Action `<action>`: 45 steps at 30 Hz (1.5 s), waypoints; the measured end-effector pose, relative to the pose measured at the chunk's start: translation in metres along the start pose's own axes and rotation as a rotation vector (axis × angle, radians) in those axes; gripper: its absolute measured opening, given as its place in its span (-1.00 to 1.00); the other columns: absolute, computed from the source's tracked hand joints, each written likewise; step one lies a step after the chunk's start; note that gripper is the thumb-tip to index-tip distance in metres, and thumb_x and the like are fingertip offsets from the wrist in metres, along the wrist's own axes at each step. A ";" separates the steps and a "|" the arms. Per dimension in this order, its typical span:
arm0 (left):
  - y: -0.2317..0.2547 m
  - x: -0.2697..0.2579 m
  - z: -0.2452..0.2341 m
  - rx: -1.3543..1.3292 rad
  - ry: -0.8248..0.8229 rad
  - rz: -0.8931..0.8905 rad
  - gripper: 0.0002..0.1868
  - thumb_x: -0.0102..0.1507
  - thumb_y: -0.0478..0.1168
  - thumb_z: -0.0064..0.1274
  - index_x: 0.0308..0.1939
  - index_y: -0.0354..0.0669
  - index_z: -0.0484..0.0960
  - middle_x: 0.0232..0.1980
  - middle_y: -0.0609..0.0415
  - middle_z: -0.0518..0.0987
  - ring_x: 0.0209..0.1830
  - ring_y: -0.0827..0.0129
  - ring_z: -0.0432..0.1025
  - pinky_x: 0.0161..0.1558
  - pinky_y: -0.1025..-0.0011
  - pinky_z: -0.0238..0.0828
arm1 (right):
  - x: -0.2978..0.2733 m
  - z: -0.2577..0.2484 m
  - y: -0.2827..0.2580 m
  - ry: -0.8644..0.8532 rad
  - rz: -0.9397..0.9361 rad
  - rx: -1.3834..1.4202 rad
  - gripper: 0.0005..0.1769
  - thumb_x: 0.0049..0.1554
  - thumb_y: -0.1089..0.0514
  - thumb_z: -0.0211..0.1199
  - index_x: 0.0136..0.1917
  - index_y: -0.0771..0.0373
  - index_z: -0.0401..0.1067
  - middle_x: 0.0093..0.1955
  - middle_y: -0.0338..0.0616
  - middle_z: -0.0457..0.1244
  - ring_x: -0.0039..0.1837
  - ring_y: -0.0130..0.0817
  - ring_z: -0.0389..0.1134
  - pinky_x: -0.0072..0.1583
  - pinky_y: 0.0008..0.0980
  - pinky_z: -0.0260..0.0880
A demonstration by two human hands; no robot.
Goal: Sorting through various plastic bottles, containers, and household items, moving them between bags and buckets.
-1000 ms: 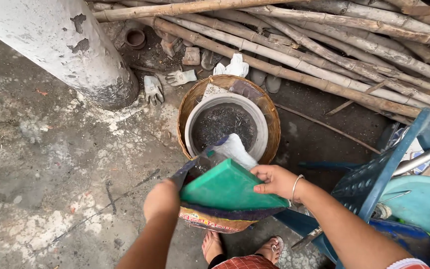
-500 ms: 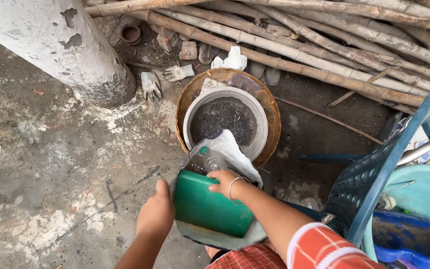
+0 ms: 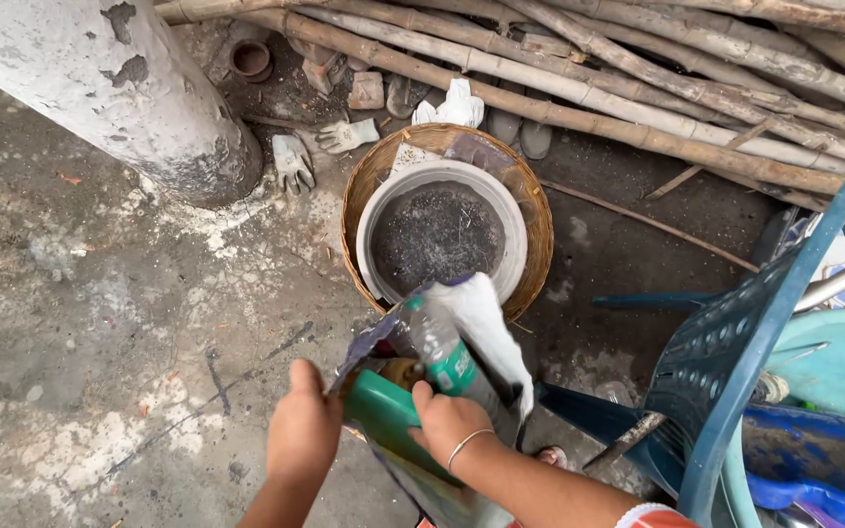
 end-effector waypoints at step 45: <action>-0.062 0.041 0.069 -0.610 -0.321 -0.708 -0.64 0.30 -0.10 0.03 -0.33 -0.43 0.59 -0.55 -0.06 0.43 -0.64 0.09 0.43 -0.61 0.28 0.22 | 0.001 0.008 0.017 -0.303 0.083 0.149 -0.45 0.19 -0.31 0.24 -0.02 0.26 0.53 0.03 0.16 0.37 0.16 0.15 0.37 0.19 0.01 0.36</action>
Point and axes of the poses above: each hand's wrist, its own x-axis towards the middle knuckle, its own z-axis out of the palm, y = z × x, the point moved 1 cm from there along x, towards the middle knuckle
